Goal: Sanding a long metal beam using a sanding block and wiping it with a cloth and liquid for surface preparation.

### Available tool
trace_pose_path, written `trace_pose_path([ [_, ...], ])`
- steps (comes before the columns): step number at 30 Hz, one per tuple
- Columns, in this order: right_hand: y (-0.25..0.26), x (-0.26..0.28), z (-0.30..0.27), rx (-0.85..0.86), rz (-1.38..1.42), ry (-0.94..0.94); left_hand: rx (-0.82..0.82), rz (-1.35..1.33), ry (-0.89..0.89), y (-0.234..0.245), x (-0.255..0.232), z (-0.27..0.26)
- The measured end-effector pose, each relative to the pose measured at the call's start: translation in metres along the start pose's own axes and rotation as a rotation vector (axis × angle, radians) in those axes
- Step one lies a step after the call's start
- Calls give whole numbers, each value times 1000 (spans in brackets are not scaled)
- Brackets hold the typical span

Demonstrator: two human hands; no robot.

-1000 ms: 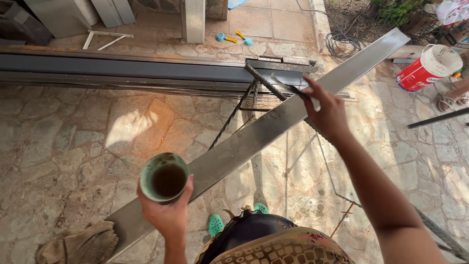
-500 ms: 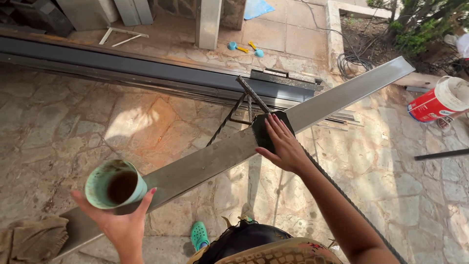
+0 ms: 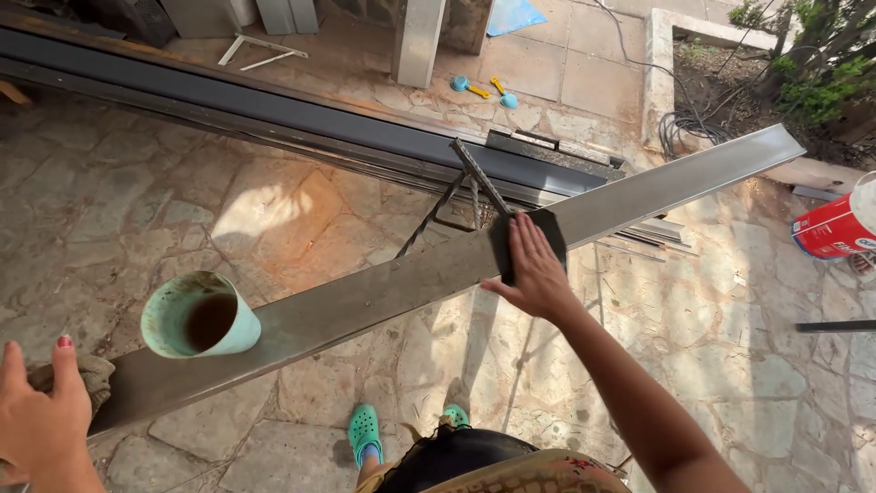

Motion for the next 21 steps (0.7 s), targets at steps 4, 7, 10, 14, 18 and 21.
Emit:
trace_pose_path([
  [4,17,66,8,41,81,119,-139,137,-293,-35,51,7],
  [7,20,64,-13,-33,120,214,-317,253,-384,-42,51,6],
  [10,10,26,-15,-60,136,162,-339,277,-339,-47,56,3],
  [14,14,50,16,97,2,176,-321,227,-252,-63,70,0],
  [18,17,37,-24,-48,118,291,-363,286,-273,-60,66,-4],
  [21,-2,-22,-16,51,68,86,-311,220,-220,-64,70,3],
])
Point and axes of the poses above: each hand's wrist, its own z-axis towards the middle knuckle, its own y-axis out of the back of the hand, x = y × z, the point moved 2 cm from there along z, towards the middle knuckle, and after that the axes turned 9 degrees about -z, right-handed, at the moved point
